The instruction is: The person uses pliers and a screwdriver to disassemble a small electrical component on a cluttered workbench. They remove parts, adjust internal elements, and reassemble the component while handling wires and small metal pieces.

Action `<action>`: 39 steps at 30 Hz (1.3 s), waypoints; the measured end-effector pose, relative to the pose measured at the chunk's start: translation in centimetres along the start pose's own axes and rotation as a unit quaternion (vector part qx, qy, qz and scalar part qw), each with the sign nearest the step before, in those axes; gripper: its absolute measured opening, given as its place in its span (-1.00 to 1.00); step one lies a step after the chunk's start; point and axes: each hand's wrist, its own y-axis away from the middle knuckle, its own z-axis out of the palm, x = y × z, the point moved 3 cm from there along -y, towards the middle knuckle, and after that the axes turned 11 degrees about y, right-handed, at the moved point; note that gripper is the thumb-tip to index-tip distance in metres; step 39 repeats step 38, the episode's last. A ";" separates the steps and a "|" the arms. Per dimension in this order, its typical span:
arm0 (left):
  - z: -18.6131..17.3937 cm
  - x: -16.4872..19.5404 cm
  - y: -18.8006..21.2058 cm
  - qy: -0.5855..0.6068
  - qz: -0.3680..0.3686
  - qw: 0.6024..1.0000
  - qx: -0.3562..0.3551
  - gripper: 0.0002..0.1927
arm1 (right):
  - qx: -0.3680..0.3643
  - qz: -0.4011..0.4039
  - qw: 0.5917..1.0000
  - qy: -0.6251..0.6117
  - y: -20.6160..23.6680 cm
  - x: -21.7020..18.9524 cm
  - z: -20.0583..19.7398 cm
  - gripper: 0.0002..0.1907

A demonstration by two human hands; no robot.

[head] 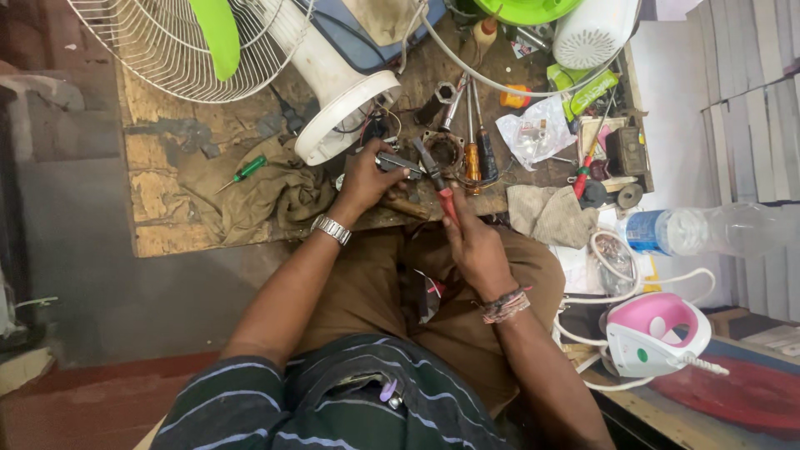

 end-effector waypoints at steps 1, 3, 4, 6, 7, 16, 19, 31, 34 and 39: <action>-0.1 0.0 0.0 -0.015 0.004 1.000 0.004 -0.64 | -0.036 0.024 0.999 0.015 -0.2 0.1 0.4 -0.36; -0.2 0.0 0.0 -0.009 -0.002 1.000 0.000 -0.66 | -0.060 0.029 0.997 0.041 -0.5 0.1 0.7 -0.40; 0.0 0.0 -0.2 -0.004 0.002 1.000 -0.004 -0.67 | -0.066 0.030 0.996 0.059 -0.7 0.3 0.7 -0.42; -0.2 0.0 -0.3 -0.014 0.008 1.000 -0.005 -0.66 | -0.028 0.003 0.999 0.024 -0.4 0.2 0.5 -0.39; -0.1 -0.1 -0.3 -0.011 0.011 1.000 -0.006 -0.65 | -0.011 -0.010 1.000 0.014 -0.1 0.4 0.2 -0.37; -0.1 -0.1 -0.2 -0.085 0.001 0.996 0.019 -0.65 | -0.099 0.033 0.992 0.072 -1.2 1.3 1.8 -0.39; 0.0 0.1 -0.1 -0.076 0.059 0.995 0.012 -0.64 | -0.008 -0.011 1.000 0.019 -0.2 0.6 0.6 -0.39; -0.1 -0.6 -0.6 0.078 -0.027 0.996 -0.025 -0.73 | 0.096 0.151 0.984 -0.020 1.3 8.0 -7.4 -0.38; 0.0 -0.4 -0.7 0.228 -0.061 0.971 -0.030 -0.74 | 0.081 0.212 0.964 0.138 2.2 12.9 -8.3 -0.34; 0.3 -0.3 0.2 0.240 -0.014 0.969 -0.054 -0.72 | 0.009 0.338 0.904 0.263 4.3 18.3 -5.9 -0.27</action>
